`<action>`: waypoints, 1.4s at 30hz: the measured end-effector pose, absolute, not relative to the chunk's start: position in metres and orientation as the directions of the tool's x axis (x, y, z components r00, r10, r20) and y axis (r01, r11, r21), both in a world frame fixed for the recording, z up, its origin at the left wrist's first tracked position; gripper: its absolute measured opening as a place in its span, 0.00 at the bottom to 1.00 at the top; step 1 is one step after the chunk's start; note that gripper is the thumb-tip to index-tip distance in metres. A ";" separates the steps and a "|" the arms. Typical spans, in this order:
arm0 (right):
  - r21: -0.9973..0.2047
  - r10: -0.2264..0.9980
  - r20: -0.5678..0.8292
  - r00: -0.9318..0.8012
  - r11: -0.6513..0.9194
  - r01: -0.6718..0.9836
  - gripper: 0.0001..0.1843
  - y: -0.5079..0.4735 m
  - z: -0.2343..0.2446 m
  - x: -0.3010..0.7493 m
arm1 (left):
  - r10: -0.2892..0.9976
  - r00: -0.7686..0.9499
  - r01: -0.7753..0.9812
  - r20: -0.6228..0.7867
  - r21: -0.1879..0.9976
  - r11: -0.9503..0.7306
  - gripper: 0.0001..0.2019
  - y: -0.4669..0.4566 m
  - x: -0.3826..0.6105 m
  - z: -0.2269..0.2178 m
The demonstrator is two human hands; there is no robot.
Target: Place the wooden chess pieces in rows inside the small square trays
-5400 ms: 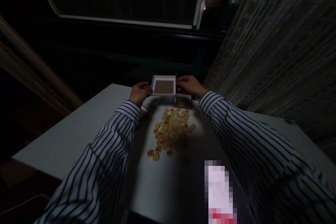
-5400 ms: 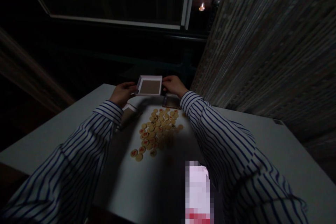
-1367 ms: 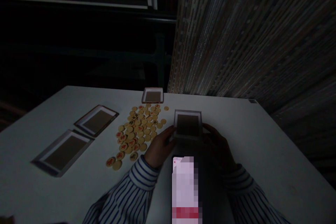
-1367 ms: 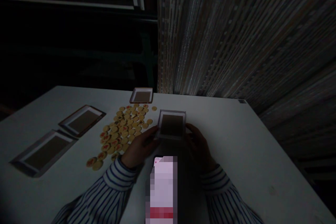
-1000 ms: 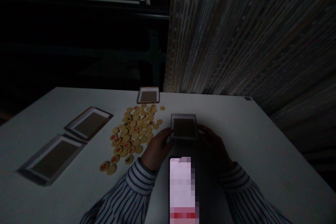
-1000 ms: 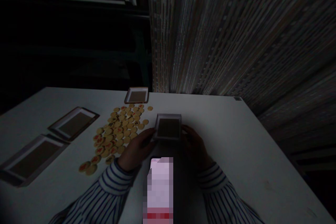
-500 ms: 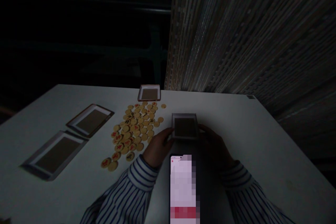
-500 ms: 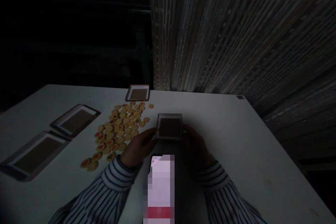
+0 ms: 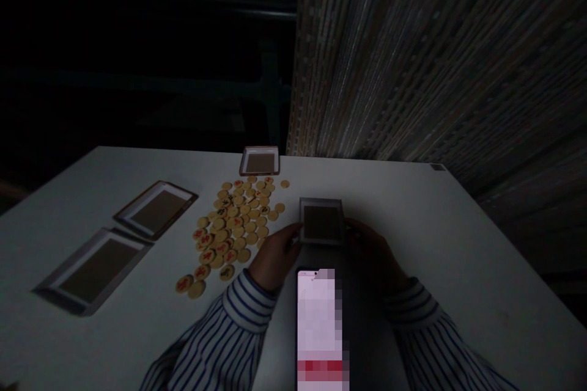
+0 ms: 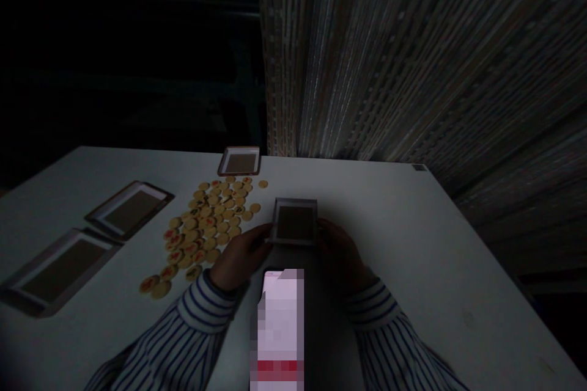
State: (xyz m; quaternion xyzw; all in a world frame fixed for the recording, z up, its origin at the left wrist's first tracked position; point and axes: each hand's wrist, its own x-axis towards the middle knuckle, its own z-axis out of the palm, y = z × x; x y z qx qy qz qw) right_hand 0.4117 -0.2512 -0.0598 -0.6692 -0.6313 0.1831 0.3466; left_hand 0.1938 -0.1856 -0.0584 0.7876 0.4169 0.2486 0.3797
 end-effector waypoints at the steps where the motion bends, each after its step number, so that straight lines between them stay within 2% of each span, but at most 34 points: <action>1: -0.681 0.972 0.202 0.123 0.049 0.731 0.19 -0.251 -0.060 0.412 | 0.846 0.530 0.476 0.066 0.802 -0.361 0.21 -0.186 0.194 -0.057; 6: -0.634 0.962 0.253 0.105 0.083 0.769 0.19 -0.251 -0.061 0.413 | 0.848 0.528 0.516 0.041 0.778 -0.359 0.22 -0.186 0.195 -0.054; 16: -0.635 0.961 0.258 0.097 0.092 0.767 0.19 -0.253 -0.056 0.409 | 0.852 0.513 0.503 0.107 0.767 -0.399 0.22 -0.185 0.195 -0.061; 26: -0.589 0.959 0.260 0.109 0.068 0.806 0.19 -0.254 -0.060 0.411 | 0.851 0.519 0.520 0.083 0.759 -0.392 0.21 -0.185 0.195 -0.056; 33: -0.626 0.962 0.248 0.115 0.069 0.777 0.19 -0.255 -0.060 0.410 | 0.846 0.527 0.509 0.081 0.768 -0.390 0.22 -0.186 0.194 -0.057; 42: -0.612 0.966 0.234 0.110 0.058 0.789 0.19 -0.256 -0.059 0.410 | 0.844 0.529 0.488 0.095 0.779 -0.394 0.22 -0.184 0.194 -0.062</action>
